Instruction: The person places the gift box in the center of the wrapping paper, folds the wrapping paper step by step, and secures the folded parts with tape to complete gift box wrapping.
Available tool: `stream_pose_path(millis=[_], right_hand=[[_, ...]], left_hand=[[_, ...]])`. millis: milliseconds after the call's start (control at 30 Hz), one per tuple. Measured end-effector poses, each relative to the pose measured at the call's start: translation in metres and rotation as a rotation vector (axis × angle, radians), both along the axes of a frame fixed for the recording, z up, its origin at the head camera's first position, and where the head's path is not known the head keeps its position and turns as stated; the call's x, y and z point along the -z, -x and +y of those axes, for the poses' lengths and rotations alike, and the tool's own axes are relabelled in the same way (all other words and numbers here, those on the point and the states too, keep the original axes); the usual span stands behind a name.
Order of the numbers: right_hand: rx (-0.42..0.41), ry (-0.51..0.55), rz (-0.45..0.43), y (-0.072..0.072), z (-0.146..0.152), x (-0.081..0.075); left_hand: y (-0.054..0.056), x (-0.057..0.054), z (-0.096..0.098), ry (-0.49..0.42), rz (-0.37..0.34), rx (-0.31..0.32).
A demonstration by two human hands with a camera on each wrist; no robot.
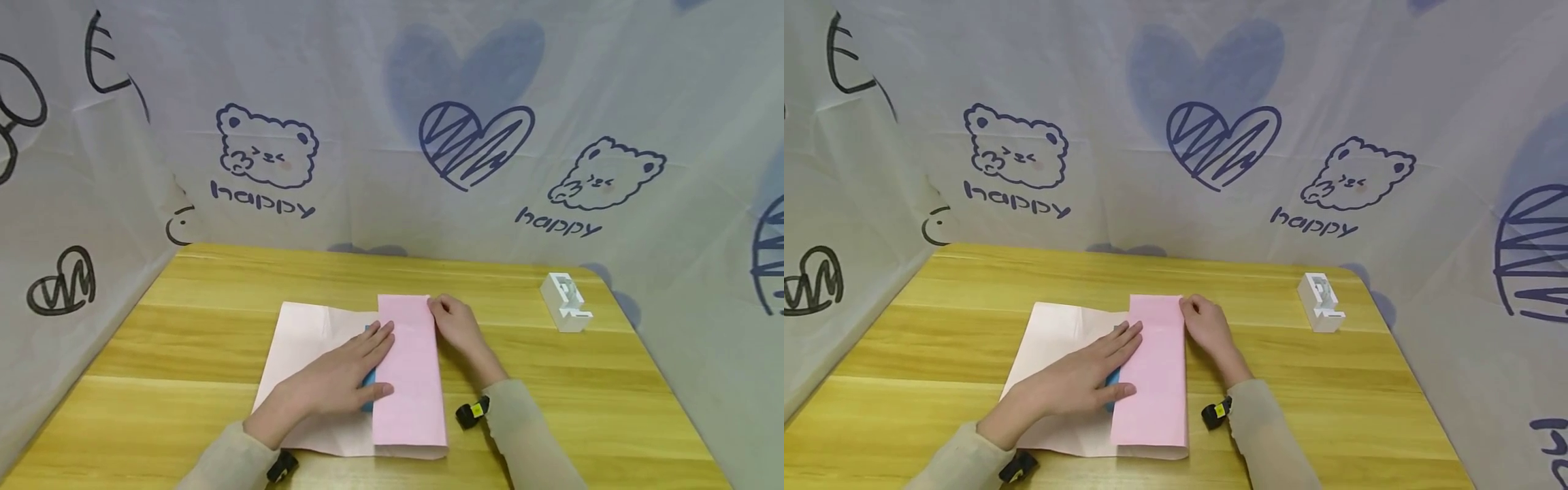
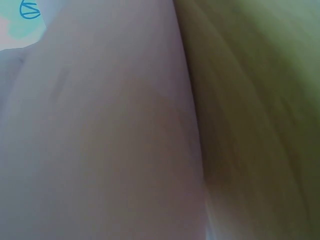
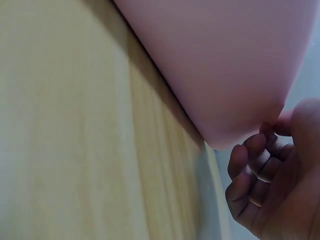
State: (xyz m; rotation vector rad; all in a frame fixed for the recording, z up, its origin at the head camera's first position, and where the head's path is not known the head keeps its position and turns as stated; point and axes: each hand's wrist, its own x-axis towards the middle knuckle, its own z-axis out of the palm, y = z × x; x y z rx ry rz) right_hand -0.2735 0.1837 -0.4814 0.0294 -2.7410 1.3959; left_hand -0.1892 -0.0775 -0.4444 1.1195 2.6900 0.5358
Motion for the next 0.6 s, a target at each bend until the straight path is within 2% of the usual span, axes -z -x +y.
stream_pose_path(millis=[367,600], right_hand=[[-0.002,-0.012,0.027,0.0071,-0.0017,0.0016],[0.039,0.004,0.043,0.0093,-0.0026,0.0024]], left_hand=[[0.001,0.003,0.0004,-0.034,-0.034,0.007],[0.0007,0.0008,-0.0008,-0.032,-0.021,0.005]])
